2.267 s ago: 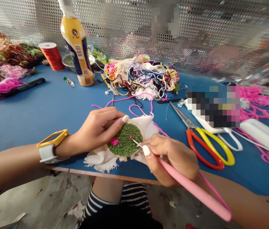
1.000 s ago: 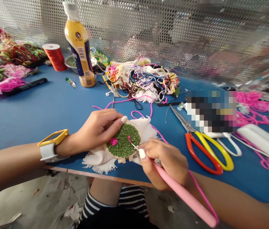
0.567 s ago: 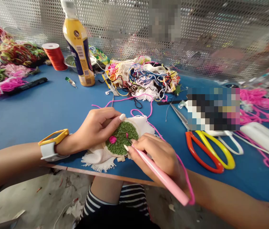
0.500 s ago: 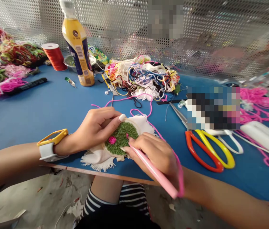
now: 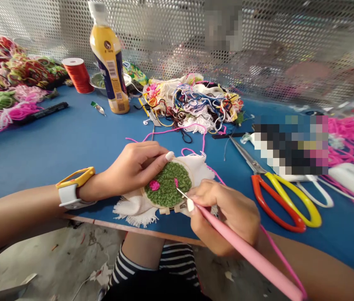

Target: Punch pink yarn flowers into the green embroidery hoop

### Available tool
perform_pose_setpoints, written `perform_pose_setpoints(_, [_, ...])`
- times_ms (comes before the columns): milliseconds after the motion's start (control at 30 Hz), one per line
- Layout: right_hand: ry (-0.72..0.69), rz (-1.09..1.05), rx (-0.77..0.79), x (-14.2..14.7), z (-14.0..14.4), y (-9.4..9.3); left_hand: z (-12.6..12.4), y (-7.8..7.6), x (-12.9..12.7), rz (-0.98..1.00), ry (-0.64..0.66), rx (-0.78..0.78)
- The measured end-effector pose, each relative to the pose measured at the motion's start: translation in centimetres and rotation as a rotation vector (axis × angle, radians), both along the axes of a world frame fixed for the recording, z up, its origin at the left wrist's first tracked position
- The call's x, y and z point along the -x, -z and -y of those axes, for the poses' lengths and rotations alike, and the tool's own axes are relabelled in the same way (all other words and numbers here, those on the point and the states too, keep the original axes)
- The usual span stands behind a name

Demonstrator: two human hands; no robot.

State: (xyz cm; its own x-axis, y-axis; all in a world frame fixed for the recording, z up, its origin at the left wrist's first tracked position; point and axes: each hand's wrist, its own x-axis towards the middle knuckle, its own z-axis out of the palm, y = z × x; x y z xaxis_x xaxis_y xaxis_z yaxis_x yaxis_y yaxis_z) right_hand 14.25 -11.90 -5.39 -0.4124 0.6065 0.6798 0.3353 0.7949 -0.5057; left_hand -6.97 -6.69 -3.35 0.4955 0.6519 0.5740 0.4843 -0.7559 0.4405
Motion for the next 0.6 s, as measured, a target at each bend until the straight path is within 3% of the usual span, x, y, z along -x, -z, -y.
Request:
perform_pose_setpoints(400, [-0.011, -0.011, 0.019, -0.3, -0.1, -0.1, 0.1, 0.0, -0.1, -0.024, -0.057, 0.100])
perform_pose_setpoints(600, [-0.067, 0.131, 0.100, -0.4, -0.3, -1.2, 0.0, -0.1, -0.1, -0.009, -0.065, 0.098])
